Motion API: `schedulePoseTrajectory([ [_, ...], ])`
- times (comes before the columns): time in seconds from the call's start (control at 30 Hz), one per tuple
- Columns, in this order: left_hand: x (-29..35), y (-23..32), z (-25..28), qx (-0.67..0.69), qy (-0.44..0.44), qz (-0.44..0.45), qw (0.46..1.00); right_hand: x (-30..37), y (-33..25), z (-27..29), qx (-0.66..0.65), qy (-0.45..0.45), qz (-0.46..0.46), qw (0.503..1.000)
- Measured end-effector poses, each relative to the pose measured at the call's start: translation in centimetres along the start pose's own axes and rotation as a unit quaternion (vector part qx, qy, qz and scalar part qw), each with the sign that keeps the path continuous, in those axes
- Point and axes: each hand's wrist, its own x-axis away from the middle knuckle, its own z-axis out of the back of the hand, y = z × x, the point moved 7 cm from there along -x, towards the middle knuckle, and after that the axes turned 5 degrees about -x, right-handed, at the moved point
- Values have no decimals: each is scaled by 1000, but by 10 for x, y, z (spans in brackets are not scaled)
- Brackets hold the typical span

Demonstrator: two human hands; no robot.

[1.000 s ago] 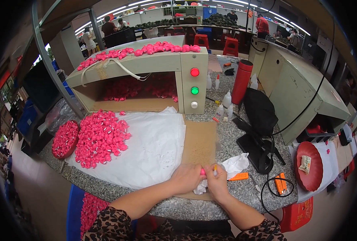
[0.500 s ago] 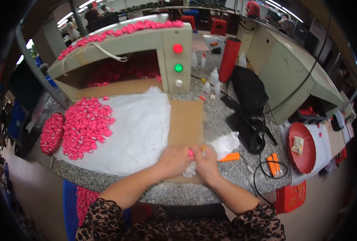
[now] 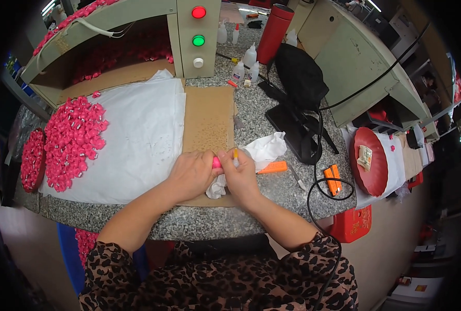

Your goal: The person applies glue to small toy components using a glue bottle, attaches pieces to them by hand, and wipes excess glue with a tissue.

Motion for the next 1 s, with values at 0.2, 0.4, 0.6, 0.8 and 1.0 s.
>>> schedulePoseTrajectory([
  [0.2,1,1,3,6,1,-32,999,0,-3,-1,-5,-7,0,1000],
  [0.4,0,0,2,-3,6,-18,1000,0,-5,-1,-22,-3,-9,1000],
  [0.6,0,1,4,-5,19,-27,999,1,-6,-1,3,-4,5,1000],
  [0.8,3,0,1,-13,14,-22,1000,3,-8,-2,27,0,3,1000],
  [1.0,2,-1,-3,-18,13,-15,1000,1,-4,2,54,7,13,998],
])
